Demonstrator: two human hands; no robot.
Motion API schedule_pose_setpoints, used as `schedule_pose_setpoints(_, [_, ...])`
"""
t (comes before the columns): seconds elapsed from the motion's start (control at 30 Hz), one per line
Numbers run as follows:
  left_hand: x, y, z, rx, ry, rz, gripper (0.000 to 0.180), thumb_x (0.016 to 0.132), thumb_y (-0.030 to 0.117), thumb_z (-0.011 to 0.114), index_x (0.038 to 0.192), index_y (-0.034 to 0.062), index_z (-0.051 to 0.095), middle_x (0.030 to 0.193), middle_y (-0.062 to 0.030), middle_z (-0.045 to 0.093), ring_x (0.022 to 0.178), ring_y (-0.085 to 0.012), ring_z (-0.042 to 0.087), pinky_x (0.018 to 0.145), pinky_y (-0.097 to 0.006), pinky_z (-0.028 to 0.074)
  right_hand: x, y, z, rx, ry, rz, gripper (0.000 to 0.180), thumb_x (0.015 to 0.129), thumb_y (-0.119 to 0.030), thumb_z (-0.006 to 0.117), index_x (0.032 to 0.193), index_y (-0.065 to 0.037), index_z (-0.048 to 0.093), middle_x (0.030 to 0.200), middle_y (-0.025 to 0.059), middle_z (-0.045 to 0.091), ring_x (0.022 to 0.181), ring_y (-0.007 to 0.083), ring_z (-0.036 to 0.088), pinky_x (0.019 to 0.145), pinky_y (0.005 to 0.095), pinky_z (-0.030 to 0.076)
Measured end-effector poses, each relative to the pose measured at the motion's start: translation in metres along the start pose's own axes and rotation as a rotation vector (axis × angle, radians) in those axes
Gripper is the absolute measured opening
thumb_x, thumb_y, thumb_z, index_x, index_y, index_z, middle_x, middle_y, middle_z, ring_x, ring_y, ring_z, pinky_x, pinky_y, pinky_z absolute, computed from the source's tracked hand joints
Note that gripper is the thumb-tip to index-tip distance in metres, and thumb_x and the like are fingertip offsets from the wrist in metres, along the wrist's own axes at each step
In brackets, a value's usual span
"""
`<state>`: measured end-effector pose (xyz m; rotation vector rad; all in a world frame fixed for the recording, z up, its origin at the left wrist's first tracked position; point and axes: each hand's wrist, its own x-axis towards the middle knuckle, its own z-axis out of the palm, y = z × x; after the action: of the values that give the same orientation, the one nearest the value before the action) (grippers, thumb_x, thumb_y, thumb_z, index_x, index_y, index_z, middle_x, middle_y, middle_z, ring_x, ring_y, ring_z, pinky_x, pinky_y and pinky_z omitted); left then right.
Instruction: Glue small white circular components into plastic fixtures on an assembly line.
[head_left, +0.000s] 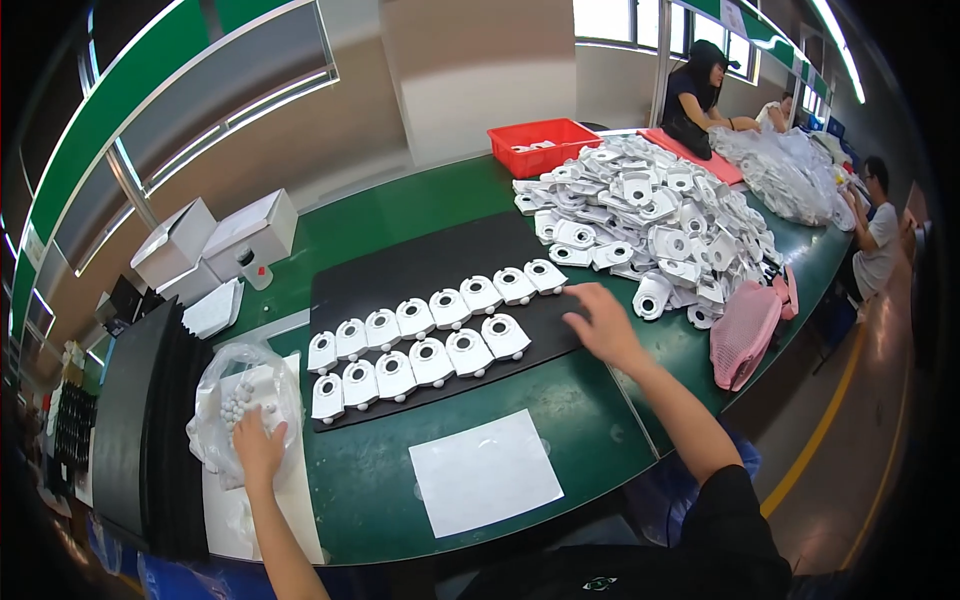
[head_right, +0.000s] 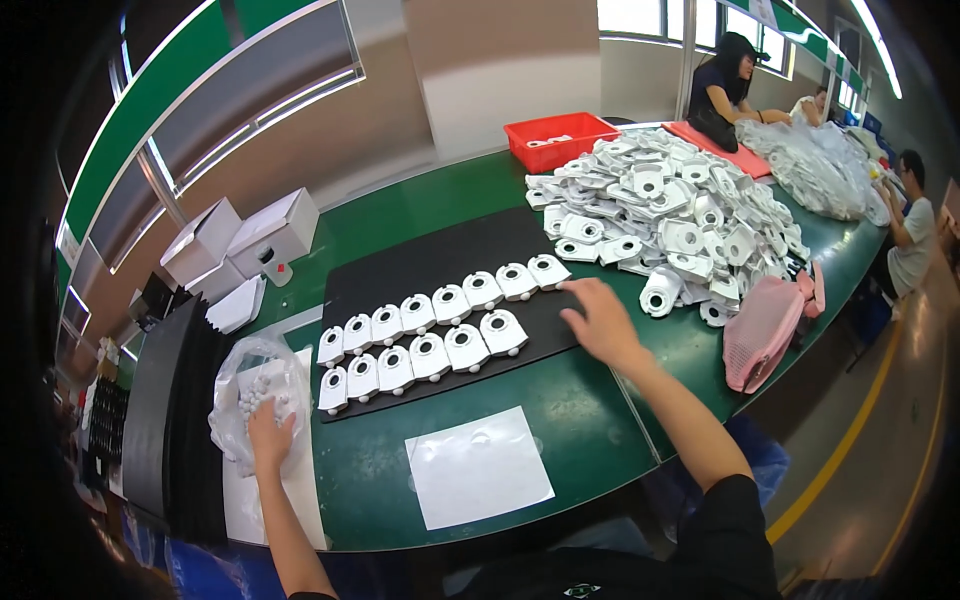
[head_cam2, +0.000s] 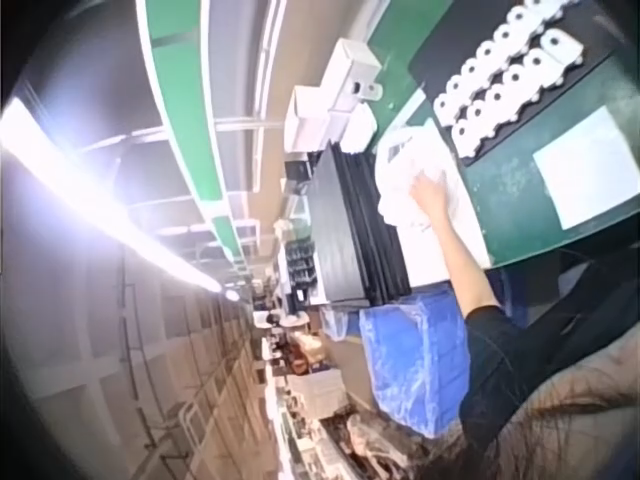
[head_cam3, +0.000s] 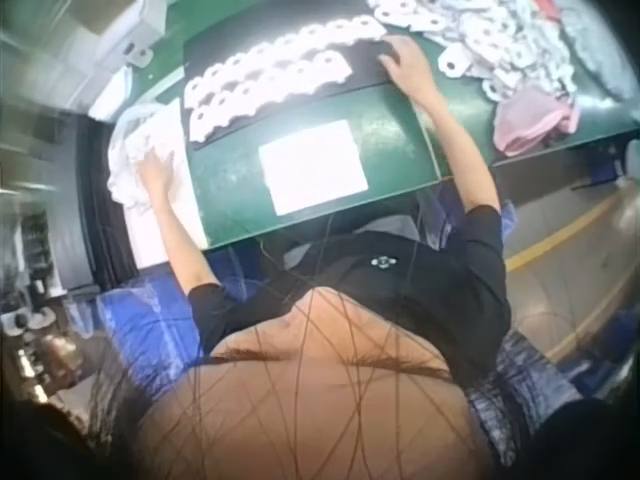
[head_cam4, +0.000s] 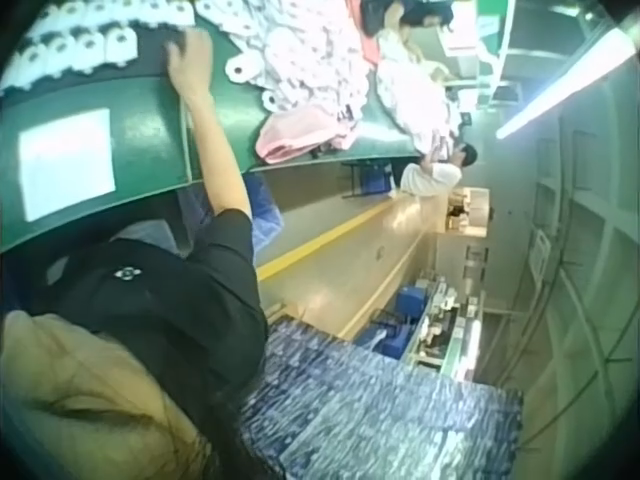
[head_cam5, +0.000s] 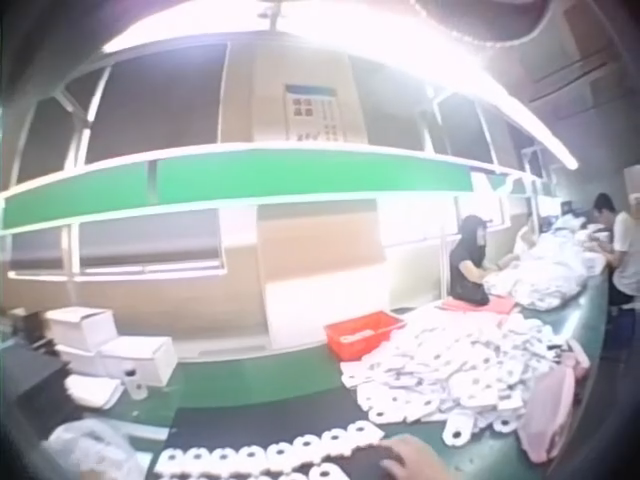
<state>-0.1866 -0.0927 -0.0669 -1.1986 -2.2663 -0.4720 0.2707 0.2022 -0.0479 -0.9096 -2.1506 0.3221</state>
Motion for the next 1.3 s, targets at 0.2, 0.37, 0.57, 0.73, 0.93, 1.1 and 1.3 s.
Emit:
schedule_pose_setpoints(0.2, [0.001, 0.013, -0.004, -0.024, -0.230, 0.036, 0.025, 0.075, 0.015, 0.060, 0.094, 0.0026, 0.052, 0.092, -0.0148, 0.052, 0.096, -0.0340, 0.044, 0.082, -0.044, 0.037, -0.046, 0.060, -0.058, -0.707, 0.045, 0.037, 0.031, 0.069, -0.003, 0.059, 0.099, -0.004, 0.055, 0.093, 0.0111, 0.056, 0.095, 0.0315, 0.048, 0.079, 0.0391, 0.041])
schedule_pose_setpoints(0.37, [0.003, 0.019, -0.003, 0.118, -0.184, 0.082, 0.020, 0.078, 0.019, 0.058, 0.084, 0.0018, 0.050, 0.087, -0.0163, 0.053, 0.092, -0.0333, 0.047, 0.074, -0.042, 0.041, -0.074, 0.026, -0.074, -0.487, -0.074, 0.015, 0.018, 0.069, -0.005, 0.061, 0.086, -0.003, 0.056, 0.086, 0.0114, 0.055, 0.089, 0.0304, 0.050, 0.075, 0.0396, 0.041])
schedule_pose_setpoints(0.57, [0.010, 0.009, 0.000, 0.236, -0.284, 0.076, 0.021, 0.081, 0.024, 0.056, 0.081, 0.0038, 0.050, 0.070, -0.0148, 0.057, 0.070, -0.0323, 0.056, 0.061, -0.044, 0.043, -0.083, -0.013, -0.087, -0.137, -0.364, 0.020, 0.031, 0.069, 0.000, 0.059, 0.100, -0.003, 0.058, 0.096, 0.0104, 0.057, 0.096, 0.0309, 0.049, 0.084, 0.0360, 0.042])
schedule_pose_setpoints(0.73, [0.020, 0.004, -0.011, 0.231, -0.171, 0.022, 0.021, 0.085, 0.024, 0.052, 0.079, 0.0044, 0.049, 0.067, -0.0149, 0.057, 0.066, -0.0325, 0.057, 0.059, -0.045, 0.042, -0.071, -0.004, -0.101, -0.312, -0.429, -0.066, 0.046, 0.069, 0.006, 0.055, 0.114, -0.005, 0.051, 0.116, 0.0109, 0.050, 0.105, 0.0308, 0.044, 0.090, 0.0367, 0.040])
schedule_pose_setpoints(0.93, [0.029, 0.007, -0.034, 0.235, 0.018, -0.119, 0.023, 0.089, 0.025, 0.047, 0.083, 0.0035, 0.050, 0.067, -0.0144, 0.057, 0.060, -0.0300, 0.056, 0.053, -0.041, 0.041, -0.048, -0.017, -0.116, -0.425, -0.656, 0.090, 0.044, 0.064, -0.001, 0.066, 0.106, -0.007, 0.057, 0.103, 0.0097, 0.053, 0.098, 0.0272, 0.048, 0.083, 0.0353, 0.043])
schedule_pose_setpoints(1.1, [0.031, 0.047, -0.059, -1.269, -0.305, -0.588, 0.035, 0.091, 0.024, 0.047, 0.117, 0.0005, 0.048, 0.072, 0.0038, 0.050, 0.053, 0.0000, 0.034, 0.043, -0.013, 0.025, -0.044, -0.043, -0.097, -0.248, -0.578, -0.084, 0.019, 0.069, -0.008, 0.064, 0.088, -0.006, 0.063, 0.073, 0.0101, 0.057, 0.075, 0.0279, 0.055, 0.069, 0.0370, 0.045])
schedule_pose_setpoints(1.3, [0.006, 0.188, -0.057, -2.131, -1.020, -0.823, 0.039, 0.085, 0.016, 0.050, 0.116, -0.0072, 0.046, 0.085, -0.0029, 0.051, 0.060, -0.0061, 0.038, 0.045, -0.016, 0.029, -0.069, -0.097, -0.011, 0.769, -0.499, 0.320, 0.008, 0.082, -0.004, 0.057, 0.089, -0.001, 0.056, 0.081, 0.0031, 0.059, 0.072, 0.0071, 0.054, 0.066, 0.0220, 0.044])
